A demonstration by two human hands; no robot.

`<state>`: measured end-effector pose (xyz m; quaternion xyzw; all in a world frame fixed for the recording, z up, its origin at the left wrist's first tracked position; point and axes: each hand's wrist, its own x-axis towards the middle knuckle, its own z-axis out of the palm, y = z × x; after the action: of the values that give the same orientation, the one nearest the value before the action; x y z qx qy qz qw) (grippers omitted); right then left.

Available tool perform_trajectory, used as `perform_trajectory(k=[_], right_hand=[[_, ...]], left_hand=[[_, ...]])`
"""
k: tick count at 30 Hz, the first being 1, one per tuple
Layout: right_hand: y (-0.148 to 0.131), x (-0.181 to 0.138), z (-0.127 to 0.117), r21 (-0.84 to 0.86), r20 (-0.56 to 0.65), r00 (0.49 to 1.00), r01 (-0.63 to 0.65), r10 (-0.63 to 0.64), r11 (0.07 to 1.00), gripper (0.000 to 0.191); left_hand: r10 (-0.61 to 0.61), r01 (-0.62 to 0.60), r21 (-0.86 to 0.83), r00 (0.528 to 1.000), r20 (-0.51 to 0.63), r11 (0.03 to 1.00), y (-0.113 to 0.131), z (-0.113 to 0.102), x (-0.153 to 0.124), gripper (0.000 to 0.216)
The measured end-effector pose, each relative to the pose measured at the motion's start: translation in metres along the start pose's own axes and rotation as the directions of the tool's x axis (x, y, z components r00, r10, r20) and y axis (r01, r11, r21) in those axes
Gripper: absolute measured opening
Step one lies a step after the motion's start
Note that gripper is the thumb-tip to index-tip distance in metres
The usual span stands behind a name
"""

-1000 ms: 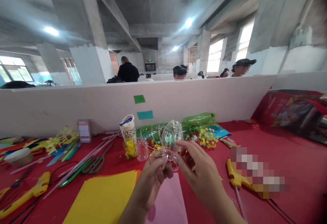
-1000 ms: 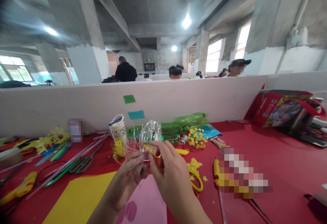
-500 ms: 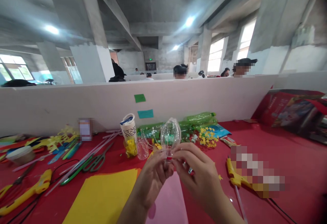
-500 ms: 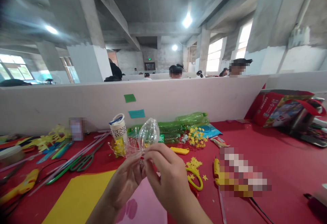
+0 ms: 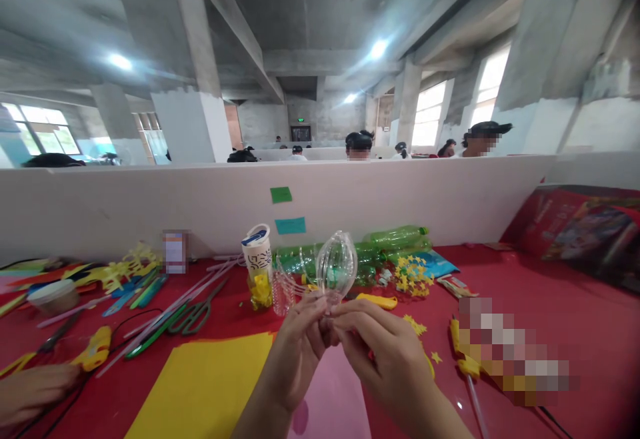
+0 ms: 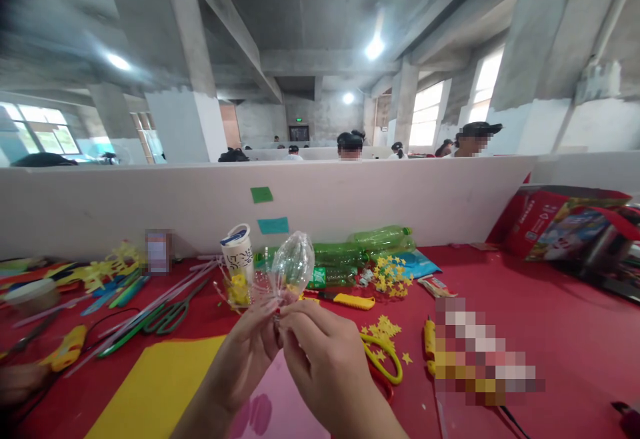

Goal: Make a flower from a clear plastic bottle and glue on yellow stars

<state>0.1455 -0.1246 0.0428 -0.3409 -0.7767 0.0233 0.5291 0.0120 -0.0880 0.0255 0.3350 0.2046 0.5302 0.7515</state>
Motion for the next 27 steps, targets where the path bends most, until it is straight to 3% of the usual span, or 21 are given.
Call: perform_trajectory(k=[4, 9, 16, 27], right_hand=[[-0.003, 0.000, -0.003, 0.015, -0.059, 0.998, 0.021, -0.020, 1.000, 0.018], [-0.005, 0.002, -0.007, -0.021, -0.047, 0.998, 0.051, -0.052, 0.998, 0.024], [0.003, 0.004, -0.018, -0.066, -0.078, 0.996, -0.057, 0.052, 0.996, 0.026], [0.008, 0.002, -0.015, -0.205, -0.062, 0.981, -0.194, 0.185, 0.959, 0.023]], left_hand=[[-0.040, 0.039, 0.012, 0.998, 0.046, 0.999, 0.001, 0.002, -0.002, 0.011], [-0.044, 0.044, 0.006, 0.998, 0.044, 0.999, 0.001, 0.002, -0.002, 0.010], [-0.106, 0.106, 0.007, 0.994, -0.028, 0.994, -0.003, 0.000, -0.001, 0.007], [-0.081, 0.076, 0.089, 0.996, 0.048, 0.993, -0.007, 0.002, -0.001, 0.013]])
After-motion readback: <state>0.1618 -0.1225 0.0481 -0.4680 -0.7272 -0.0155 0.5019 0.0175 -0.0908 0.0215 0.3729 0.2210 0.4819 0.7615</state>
